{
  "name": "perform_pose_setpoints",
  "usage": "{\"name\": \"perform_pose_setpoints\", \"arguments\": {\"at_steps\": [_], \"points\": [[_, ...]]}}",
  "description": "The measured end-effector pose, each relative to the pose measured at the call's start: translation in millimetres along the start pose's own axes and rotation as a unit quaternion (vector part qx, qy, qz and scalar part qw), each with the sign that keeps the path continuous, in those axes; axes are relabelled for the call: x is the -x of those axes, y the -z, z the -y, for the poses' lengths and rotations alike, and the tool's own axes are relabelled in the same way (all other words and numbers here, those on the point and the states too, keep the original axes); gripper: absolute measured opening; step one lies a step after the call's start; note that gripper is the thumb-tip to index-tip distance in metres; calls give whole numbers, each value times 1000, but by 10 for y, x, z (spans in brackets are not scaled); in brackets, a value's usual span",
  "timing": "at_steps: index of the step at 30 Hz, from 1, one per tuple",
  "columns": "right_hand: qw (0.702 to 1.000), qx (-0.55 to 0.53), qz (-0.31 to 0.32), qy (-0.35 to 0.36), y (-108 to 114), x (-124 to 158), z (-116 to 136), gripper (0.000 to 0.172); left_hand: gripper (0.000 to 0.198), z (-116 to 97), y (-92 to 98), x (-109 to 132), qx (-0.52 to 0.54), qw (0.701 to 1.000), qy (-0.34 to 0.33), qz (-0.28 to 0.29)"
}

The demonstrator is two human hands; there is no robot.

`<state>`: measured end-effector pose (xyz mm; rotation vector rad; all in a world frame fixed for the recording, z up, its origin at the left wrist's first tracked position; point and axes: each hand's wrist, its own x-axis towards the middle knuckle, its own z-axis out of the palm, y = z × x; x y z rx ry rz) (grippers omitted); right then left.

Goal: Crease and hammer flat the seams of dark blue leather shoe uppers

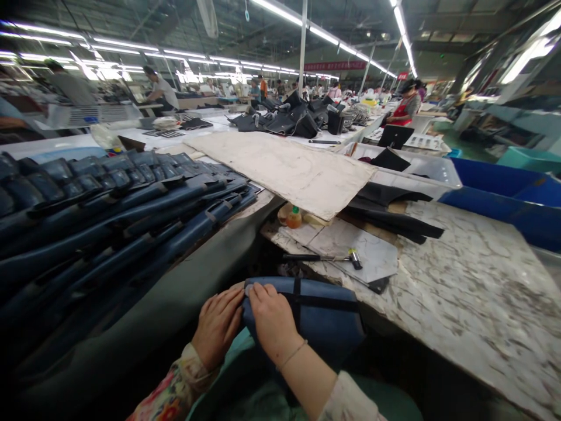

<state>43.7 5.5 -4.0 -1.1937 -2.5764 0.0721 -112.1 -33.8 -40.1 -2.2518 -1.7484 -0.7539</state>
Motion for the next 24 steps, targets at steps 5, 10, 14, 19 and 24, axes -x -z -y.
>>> {"name": "perform_pose_setpoints", "arguments": {"at_steps": [5,10,14,19,24], "points": [[1000,-9,-3,2,154,275,-213,40,32,-62,13,-36,-3,1000,3,-6],[999,16,-25,-23,284,626,-498,39,31,4,45,-74,2,1000,-4,12],[996,40,-51,-54,278,840,-549,42,30,32,114,-256,33,999,-12,41],[994,31,-70,-79,217,970,-443,39,27,-78,161,-897,25,990,-26,136],[991,-5,-95,-93,199,972,-352,37,26,-415,-252,-1719,-5,966,-76,249]]}}
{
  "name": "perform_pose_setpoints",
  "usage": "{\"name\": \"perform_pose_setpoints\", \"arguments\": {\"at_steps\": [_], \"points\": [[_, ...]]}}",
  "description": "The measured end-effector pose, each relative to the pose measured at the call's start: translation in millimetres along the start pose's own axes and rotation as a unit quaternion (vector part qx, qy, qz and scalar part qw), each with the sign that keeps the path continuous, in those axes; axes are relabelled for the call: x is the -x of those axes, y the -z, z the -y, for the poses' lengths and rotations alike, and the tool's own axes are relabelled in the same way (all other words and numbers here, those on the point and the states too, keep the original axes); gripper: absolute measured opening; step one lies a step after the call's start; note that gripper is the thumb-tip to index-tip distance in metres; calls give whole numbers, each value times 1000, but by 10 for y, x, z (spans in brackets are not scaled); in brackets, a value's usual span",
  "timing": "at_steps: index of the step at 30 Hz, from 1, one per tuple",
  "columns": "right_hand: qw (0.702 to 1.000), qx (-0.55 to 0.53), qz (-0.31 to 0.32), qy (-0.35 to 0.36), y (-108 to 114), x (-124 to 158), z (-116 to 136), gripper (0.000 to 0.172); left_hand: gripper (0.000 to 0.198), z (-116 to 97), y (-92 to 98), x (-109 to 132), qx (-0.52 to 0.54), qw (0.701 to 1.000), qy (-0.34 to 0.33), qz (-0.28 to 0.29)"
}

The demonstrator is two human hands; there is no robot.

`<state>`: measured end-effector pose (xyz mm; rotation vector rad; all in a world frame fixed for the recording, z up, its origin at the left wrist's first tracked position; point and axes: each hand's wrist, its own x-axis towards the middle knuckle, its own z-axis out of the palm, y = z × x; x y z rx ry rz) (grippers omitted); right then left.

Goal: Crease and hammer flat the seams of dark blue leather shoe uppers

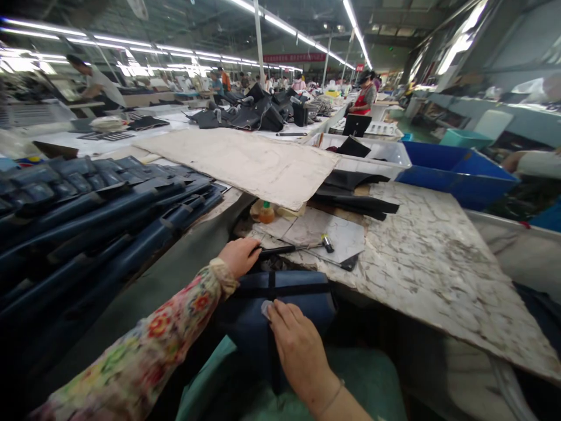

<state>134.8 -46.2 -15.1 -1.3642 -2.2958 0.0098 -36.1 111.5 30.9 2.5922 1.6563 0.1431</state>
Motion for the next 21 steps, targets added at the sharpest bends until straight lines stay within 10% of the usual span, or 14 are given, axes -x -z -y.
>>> {"name": "perform_pose_setpoints", "arguments": {"at_steps": [5,11,21], "points": [[1000,-20,-14,-12,20,-36,23,34,29,-153,-442,-703,5,996,-8,90],[999,-28,-8,-32,8,-33,29,34,33,-236,-828,-935,27,985,-15,169],[1000,-12,-20,-20,3,0,19,35,27,-221,-335,-478,113,985,4,127]]}}
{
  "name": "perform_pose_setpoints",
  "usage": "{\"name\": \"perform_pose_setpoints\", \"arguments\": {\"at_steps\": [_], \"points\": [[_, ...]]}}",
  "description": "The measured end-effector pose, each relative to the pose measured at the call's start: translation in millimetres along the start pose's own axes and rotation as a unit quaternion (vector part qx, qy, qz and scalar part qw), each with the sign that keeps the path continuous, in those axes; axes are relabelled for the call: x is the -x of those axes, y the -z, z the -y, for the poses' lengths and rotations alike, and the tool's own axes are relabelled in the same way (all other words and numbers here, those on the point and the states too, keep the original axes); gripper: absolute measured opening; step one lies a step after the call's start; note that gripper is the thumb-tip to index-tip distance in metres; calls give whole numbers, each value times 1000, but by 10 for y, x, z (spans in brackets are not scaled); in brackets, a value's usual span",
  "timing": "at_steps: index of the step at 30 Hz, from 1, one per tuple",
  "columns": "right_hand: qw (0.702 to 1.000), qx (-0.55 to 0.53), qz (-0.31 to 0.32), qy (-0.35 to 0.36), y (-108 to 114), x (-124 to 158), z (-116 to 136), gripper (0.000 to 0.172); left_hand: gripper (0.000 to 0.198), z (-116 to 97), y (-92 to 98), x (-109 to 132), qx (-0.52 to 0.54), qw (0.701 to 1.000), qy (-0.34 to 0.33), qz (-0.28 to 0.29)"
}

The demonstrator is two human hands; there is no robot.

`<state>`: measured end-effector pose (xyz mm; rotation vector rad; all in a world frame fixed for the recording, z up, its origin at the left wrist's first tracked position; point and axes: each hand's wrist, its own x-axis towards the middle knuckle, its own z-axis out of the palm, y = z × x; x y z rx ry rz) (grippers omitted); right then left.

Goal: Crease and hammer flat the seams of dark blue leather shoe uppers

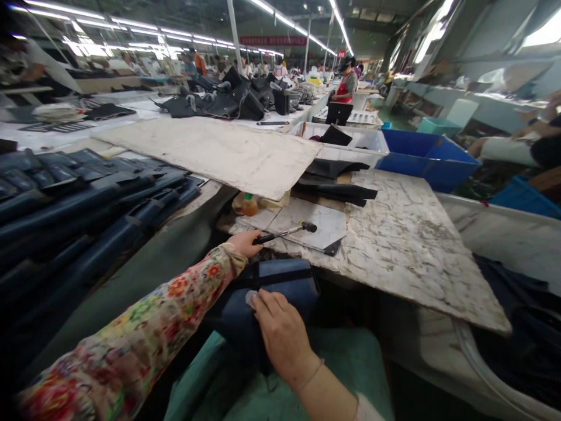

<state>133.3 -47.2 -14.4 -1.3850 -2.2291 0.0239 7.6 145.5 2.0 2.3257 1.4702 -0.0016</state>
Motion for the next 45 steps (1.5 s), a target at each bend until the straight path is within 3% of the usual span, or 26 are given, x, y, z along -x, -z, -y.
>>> {"name": "perform_pose_setpoints", "arguments": {"at_steps": [3,5,9,13,15,17,19,21,24,30,35,40,45], "points": [[1000,12,4,9,45,45,-9,35,33,155,137,613,47,999,-3,-13],[1000,21,8,11,77,96,-5,36,39,272,165,1063,132,991,-3,-28],[1000,23,7,15,110,191,16,36,44,433,31,1807,282,957,53,-35],[1000,25,12,10,93,226,23,37,50,379,-177,2238,371,917,145,-8],[999,25,19,10,87,232,16,37,55,300,-223,2382,414,893,173,-29],[999,25,21,11,90,237,10,37,57,245,-242,2497,408,893,175,-74],[999,28,22,14,97,240,8,38,51,242,-275,2578,346,920,160,-88],[999,31,21,16,100,239,11,38,42,281,-332,2623,273,950,140,-63],[999,32,13,19,98,231,16,37,37,348,-397,2654,213,969,116,-44],[999,24,3,24,106,223,9,35,42,371,-365,2687,214,959,128,-133],[1000,27,7,13,87,238,8,36,36,346,-406,2576,219,969,91,-69],[1000,17,3,5,96,242,14,37,41,203,-300,2462,235,962,91,-106],[1000,14,2,-7,102,247,17,36,39,191,-310,2346,191,977,88,-21]]}}
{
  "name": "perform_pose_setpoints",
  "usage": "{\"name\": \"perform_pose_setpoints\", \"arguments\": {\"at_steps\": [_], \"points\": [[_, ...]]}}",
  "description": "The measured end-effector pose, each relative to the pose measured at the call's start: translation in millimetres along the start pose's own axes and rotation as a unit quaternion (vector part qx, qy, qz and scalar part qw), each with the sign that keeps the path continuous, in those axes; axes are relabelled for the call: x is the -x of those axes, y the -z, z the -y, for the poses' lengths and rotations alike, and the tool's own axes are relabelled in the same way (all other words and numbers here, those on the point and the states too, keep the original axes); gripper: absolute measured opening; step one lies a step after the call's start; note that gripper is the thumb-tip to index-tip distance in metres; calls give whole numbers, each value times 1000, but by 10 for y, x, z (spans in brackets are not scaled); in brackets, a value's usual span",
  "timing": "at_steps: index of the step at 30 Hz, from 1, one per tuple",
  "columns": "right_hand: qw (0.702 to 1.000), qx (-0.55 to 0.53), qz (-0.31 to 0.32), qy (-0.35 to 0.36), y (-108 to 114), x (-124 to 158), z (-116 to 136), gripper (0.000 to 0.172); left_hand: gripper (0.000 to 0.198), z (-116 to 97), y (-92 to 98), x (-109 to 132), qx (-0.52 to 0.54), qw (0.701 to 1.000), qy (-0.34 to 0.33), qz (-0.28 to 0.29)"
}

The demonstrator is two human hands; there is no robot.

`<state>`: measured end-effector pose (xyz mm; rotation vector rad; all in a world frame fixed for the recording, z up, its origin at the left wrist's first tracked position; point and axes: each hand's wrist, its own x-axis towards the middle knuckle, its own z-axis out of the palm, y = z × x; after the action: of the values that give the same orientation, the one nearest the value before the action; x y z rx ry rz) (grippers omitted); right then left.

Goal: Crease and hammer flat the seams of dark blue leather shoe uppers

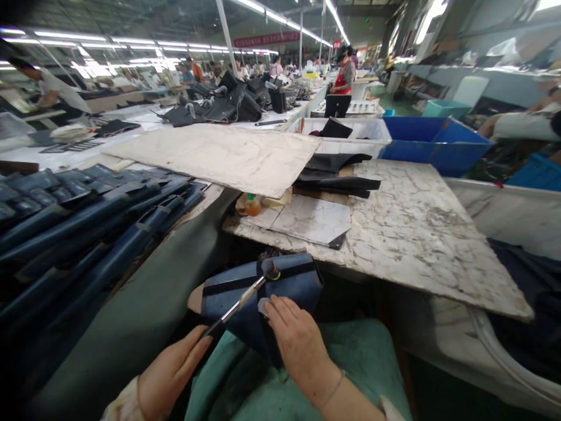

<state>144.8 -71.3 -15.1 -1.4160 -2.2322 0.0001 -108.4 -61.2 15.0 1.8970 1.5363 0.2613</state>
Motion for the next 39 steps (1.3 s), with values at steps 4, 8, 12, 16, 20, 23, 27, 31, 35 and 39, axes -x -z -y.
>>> {"name": "perform_pose_setpoints", "arguments": {"at_steps": [4,8,12,16,20,23,27,31,35,39], "points": [[1000,-1,-2,-4,-28,11,3,37,39,-93,-31,-89,5,1000,-24,-6],[1000,-8,2,-14,-26,9,10,38,35,-282,-65,-240,-29,999,-24,36],[1000,-6,-2,-11,-26,10,7,37,35,-454,-95,-395,-53,997,-43,41],[1000,-5,-12,4,-41,13,-8,35,35,-616,-144,-486,-69,995,-63,36],[1000,-11,-13,17,-47,11,-24,33,30,-709,-154,-515,-134,988,-23,68],[1000,-6,-18,22,-52,18,-28,34,34,-650,-124,-411,-84,995,-40,36],[1000,-14,-18,22,-52,27,-33,37,36,-376,-90,-145,-18,1000,-15,13],[999,-22,-18,34,-40,17,-52,36,35,-85,-26,138,0,999,31,8],[998,-17,-27,51,-35,5,-67,34,38,111,36,394,49,996,50,-49],[998,-11,-24,62,-32,0,-70,34,44,283,74,567,55,990,98,-85]]}}
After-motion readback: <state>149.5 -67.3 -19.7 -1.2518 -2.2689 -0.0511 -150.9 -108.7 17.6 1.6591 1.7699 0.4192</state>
